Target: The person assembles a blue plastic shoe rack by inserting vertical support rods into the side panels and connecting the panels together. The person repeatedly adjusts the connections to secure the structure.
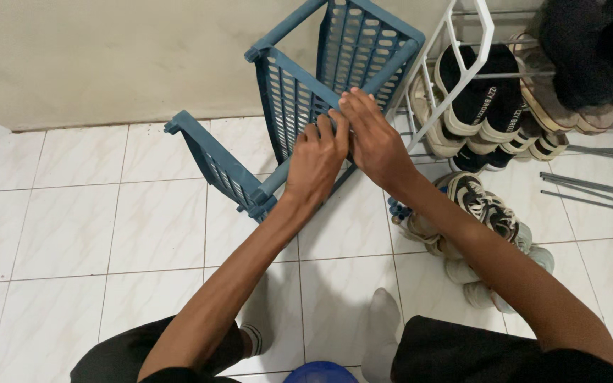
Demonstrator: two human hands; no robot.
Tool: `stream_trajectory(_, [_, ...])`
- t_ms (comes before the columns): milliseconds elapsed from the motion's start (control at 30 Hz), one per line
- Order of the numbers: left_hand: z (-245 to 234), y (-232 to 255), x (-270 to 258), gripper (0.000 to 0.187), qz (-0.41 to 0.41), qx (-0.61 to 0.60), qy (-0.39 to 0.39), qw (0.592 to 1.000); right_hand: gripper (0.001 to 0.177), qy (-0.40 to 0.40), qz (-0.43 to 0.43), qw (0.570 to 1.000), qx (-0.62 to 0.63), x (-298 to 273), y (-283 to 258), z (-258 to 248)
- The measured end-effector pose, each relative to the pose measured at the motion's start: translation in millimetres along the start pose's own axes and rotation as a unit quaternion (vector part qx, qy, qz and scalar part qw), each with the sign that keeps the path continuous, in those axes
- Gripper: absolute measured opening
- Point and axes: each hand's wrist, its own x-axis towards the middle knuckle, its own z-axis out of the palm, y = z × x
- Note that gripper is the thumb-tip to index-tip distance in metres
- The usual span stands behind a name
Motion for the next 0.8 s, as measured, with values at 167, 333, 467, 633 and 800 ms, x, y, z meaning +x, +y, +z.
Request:
stream_trajectory(167, [-4.3, -10.0, 10.8, 0.015, -0.088, -0.24, -0.082, 0.963, 0.052, -0.004, 0.006, 1.0, 0.013, -0.3, -2.1, -2.4])
stream_trajectory(333, [-9.9, -15.3, 12.3, 0.018, -0.121, -0.293, -0.098, 0.943, 0.048, 0.006, 0.0, 1.0, 0.012, -1.3, -2.6, 2.3])
stream_trajectory(467, [-9.1, -2.3, 10.4, 0.024, -0.11, -0.216, -0.033, 0.97, 0.051, 0.005, 0.006, 1.0, -0.009, -2.2, -3.4, 2.1])
stream_trajectory(633, [-1.1, 2.4, 3.1, 0.039, -0.063, -0.129, 0.003, 0.99, 0.054, 0.009, -0.002, 1.0, -0.007, -3.2, -1.4, 3.8])
stream_trajectory(800, [-4.9, -0.4, 8.3, 0.021, -0.078, -0.172, -0.053, 0.981, 0.052, 0.015, 0.008, 1.0, -0.013, -2.0, -2.5, 5.2])
